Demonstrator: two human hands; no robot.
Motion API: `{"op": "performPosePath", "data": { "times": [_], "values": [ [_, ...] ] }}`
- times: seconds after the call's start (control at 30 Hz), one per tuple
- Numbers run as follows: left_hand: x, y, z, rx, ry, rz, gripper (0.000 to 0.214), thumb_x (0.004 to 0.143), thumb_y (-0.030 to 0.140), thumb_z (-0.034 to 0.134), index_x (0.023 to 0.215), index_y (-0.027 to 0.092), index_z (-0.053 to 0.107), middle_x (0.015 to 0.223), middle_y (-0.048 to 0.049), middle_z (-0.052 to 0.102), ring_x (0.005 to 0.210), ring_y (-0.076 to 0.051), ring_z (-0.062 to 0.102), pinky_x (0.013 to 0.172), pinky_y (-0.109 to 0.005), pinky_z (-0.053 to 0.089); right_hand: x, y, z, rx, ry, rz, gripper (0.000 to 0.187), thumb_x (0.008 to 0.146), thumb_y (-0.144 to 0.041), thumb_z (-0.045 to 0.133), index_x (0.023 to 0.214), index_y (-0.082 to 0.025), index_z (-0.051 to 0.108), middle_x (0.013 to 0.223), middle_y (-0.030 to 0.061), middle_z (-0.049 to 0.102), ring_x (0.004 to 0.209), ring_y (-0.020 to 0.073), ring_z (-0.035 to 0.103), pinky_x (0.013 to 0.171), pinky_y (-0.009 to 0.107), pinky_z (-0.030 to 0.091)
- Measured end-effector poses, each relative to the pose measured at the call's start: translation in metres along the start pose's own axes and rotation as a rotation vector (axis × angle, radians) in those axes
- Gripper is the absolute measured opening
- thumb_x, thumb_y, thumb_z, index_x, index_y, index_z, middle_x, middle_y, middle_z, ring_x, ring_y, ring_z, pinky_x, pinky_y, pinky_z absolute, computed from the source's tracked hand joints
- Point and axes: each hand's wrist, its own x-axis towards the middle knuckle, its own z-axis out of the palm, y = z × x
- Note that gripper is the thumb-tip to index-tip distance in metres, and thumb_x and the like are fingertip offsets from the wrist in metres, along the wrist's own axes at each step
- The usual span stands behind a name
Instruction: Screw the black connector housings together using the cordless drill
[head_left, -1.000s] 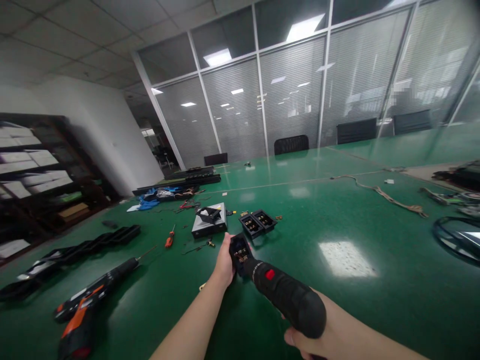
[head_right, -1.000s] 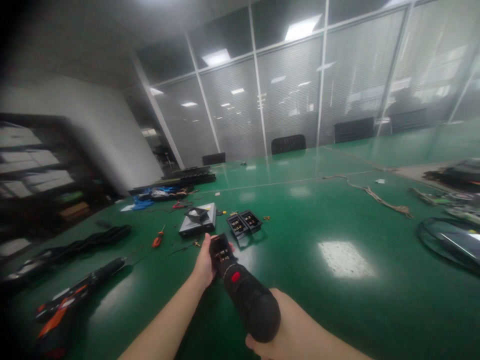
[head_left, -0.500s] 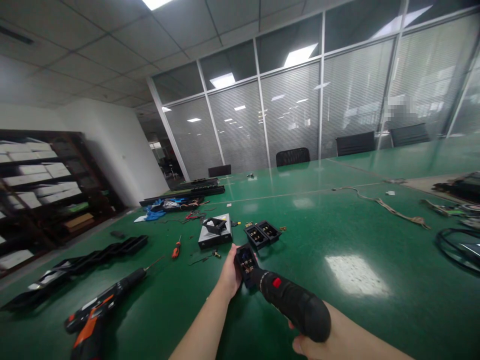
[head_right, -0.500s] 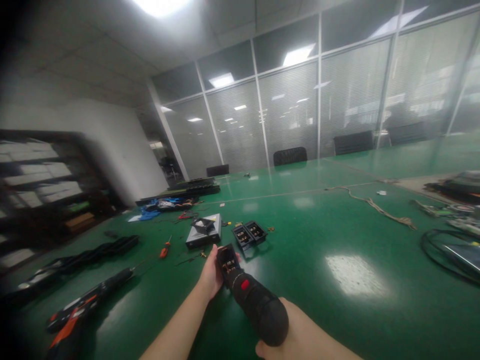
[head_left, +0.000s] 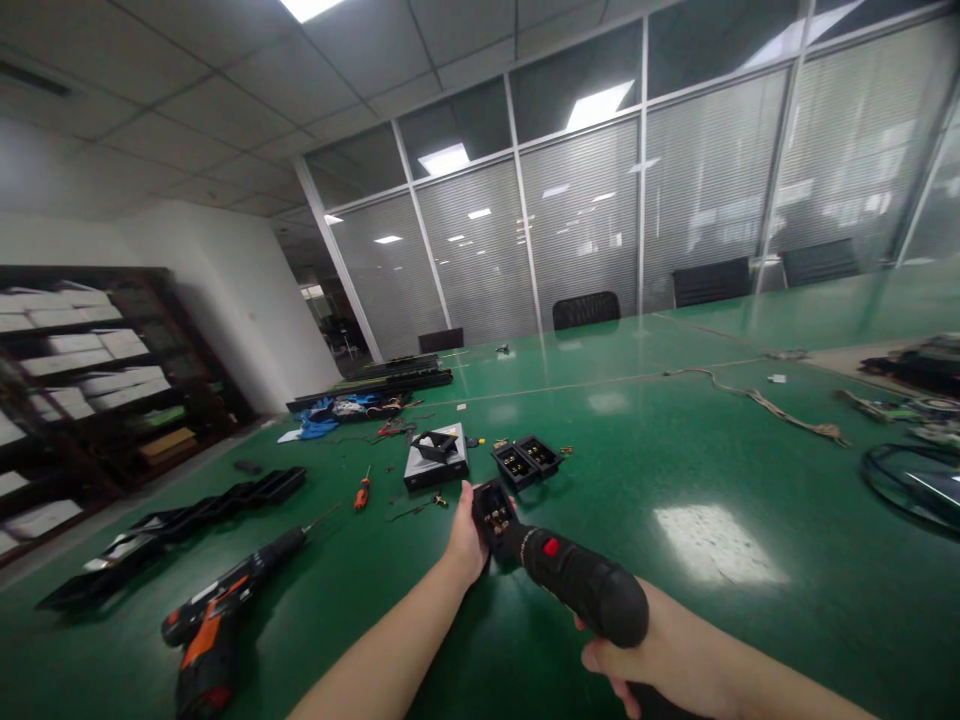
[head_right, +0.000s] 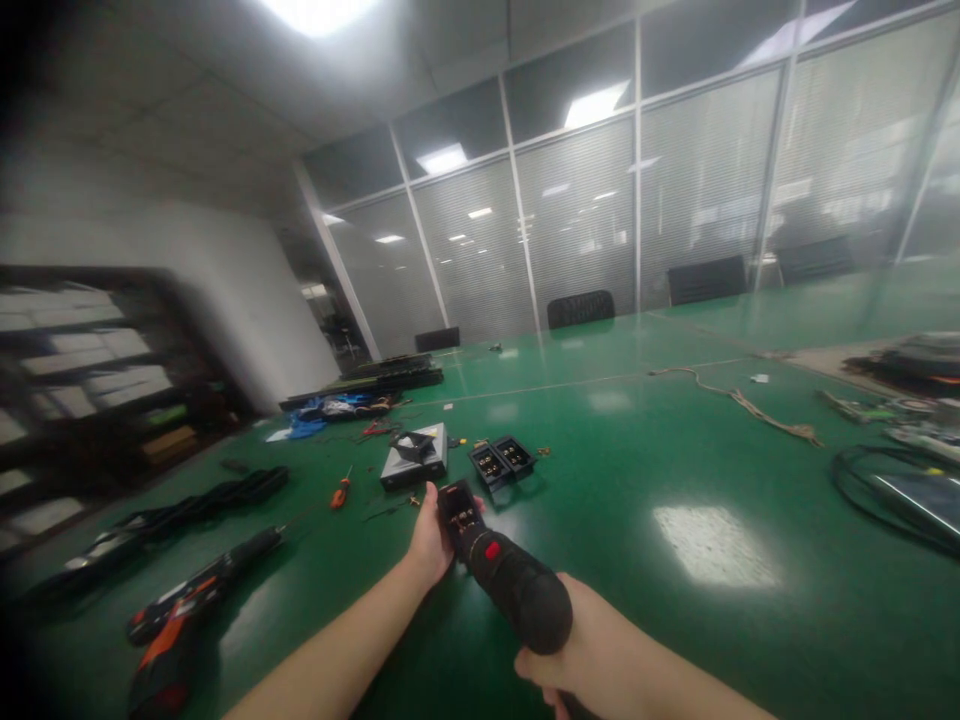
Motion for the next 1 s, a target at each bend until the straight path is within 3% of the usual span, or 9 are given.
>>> {"op": "performPosePath", "data": {
  "times": [0.13, 0.33, 0.5, 0.67, 1.0],
  "values": [
    [-0.001, -0.002, -0.006, -0.036, 0.007, 0.057, 0.06, 0.1, 0.074, 0.049, 0.104, 0.018, 0.07, 0.091, -0.0142, 0.079, 0.089, -0.033, 0.078, 0.08, -0.046, 0.061, 0.003, 0.002, -0.001, -0.009, -0.018, -0.024, 0.037, 0.069, -0.026, 0.071, 0.1, -0.02, 0.052, 0.058, -0.0081, 0.061, 0.05, 0.0113, 0.057, 0.051, 0.021, 0.041],
    [0.001, -0.002, 0.004, 0.047, 0.126, -0.031, 0.042, 0.103, 0.054, 0.058, 0.1, 0.014, 0.073, 0.086, -0.0146, 0.079, 0.074, -0.028, 0.077, 0.069, -0.039, 0.061, -0.002, -0.006, -0.001, -0.013, -0.001, 0.017, 0.034, 0.07, -0.025, 0.07, 0.099, -0.02, 0.052, 0.056, -0.0086, 0.06, 0.049, 0.0111, 0.058, 0.053, 0.021, 0.043],
    [0.002, 0.0, 0.009, 0.027, 0.172, -0.013, 0.032, 0.102, 0.042, 0.057, 0.097, 0.016, 0.074, 0.08, -0.011, 0.079, 0.073, -0.026, 0.077, 0.068, -0.037, 0.062, -0.003, -0.007, -0.002, 0.018, -0.025, 0.013, 0.035, 0.073, -0.02, 0.069, 0.103, -0.019, 0.052, 0.057, -0.0088, 0.062, 0.049, 0.0107, 0.059, 0.052, 0.02, 0.043],
    [0.003, 0.005, 0.008, 0.082, 0.129, -0.084, 0.04, 0.105, 0.042, 0.049, 0.098, 0.012, 0.075, 0.085, -0.016, 0.08, 0.075, -0.027, 0.078, 0.068, -0.038, 0.063, -0.002, -0.006, -0.005, 0.035, -0.025, 0.024, 0.034, 0.075, -0.016, 0.07, 0.104, -0.019, 0.052, 0.058, -0.0088, 0.063, 0.049, 0.0103, 0.059, 0.053, 0.02, 0.044],
    [0.004, 0.006, 0.011, 0.092, 0.151, -0.069, 0.044, 0.107, 0.041, 0.044, 0.098, 0.011, 0.074, 0.085, -0.0172, 0.081, 0.074, -0.028, 0.078, 0.067, -0.039, 0.064, -0.004, -0.012, -0.005, -0.014, -0.019, 0.087, 0.032, 0.079, -0.014, 0.071, 0.104, -0.018, 0.052, 0.059, -0.0081, 0.064, 0.051, 0.0103, 0.061, 0.055, 0.021, 0.046]
  ]
}}
